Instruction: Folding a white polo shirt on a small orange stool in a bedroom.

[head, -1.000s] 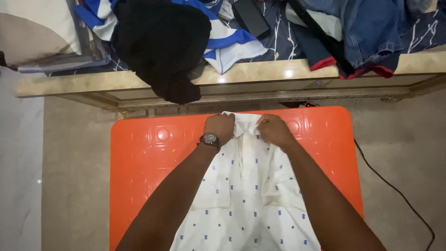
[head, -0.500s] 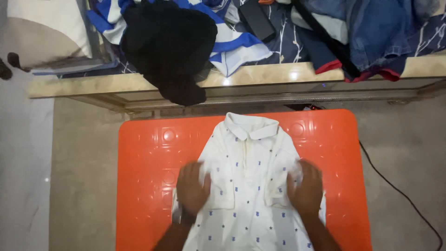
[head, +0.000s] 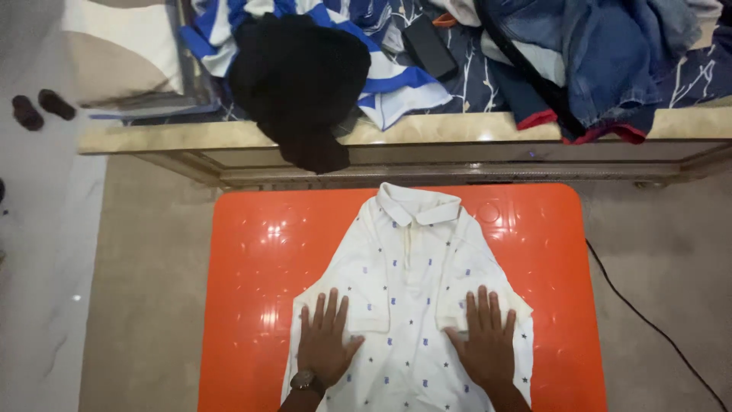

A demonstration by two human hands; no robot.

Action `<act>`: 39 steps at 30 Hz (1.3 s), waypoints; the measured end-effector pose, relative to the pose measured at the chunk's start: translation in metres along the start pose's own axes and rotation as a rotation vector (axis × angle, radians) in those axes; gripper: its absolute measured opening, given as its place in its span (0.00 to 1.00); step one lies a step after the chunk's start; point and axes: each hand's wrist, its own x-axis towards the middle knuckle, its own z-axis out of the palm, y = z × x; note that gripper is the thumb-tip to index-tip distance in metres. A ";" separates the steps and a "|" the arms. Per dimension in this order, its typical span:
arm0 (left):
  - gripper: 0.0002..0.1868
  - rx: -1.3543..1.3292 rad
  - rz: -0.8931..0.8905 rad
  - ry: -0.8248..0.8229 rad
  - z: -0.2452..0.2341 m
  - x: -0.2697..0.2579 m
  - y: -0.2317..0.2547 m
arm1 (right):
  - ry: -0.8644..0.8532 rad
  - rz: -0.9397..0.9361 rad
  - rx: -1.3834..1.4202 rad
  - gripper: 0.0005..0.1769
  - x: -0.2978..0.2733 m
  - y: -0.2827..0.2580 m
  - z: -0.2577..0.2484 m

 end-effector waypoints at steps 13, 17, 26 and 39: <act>0.49 -0.031 -0.183 -0.349 -0.010 -0.078 -0.029 | -0.186 0.025 -0.114 0.47 -0.074 0.053 -0.017; 0.34 -0.201 -0.366 0.002 0.004 -0.117 -0.059 | -0.083 0.424 0.014 0.41 -0.116 0.077 -0.023; 0.19 -0.195 -0.943 -0.464 0.122 -0.240 -0.140 | -0.559 0.614 -0.019 0.47 -0.271 0.150 0.058; 0.21 -0.421 -0.677 -0.411 0.118 -0.290 -0.177 | -1.011 0.656 0.407 0.26 -0.316 0.274 0.086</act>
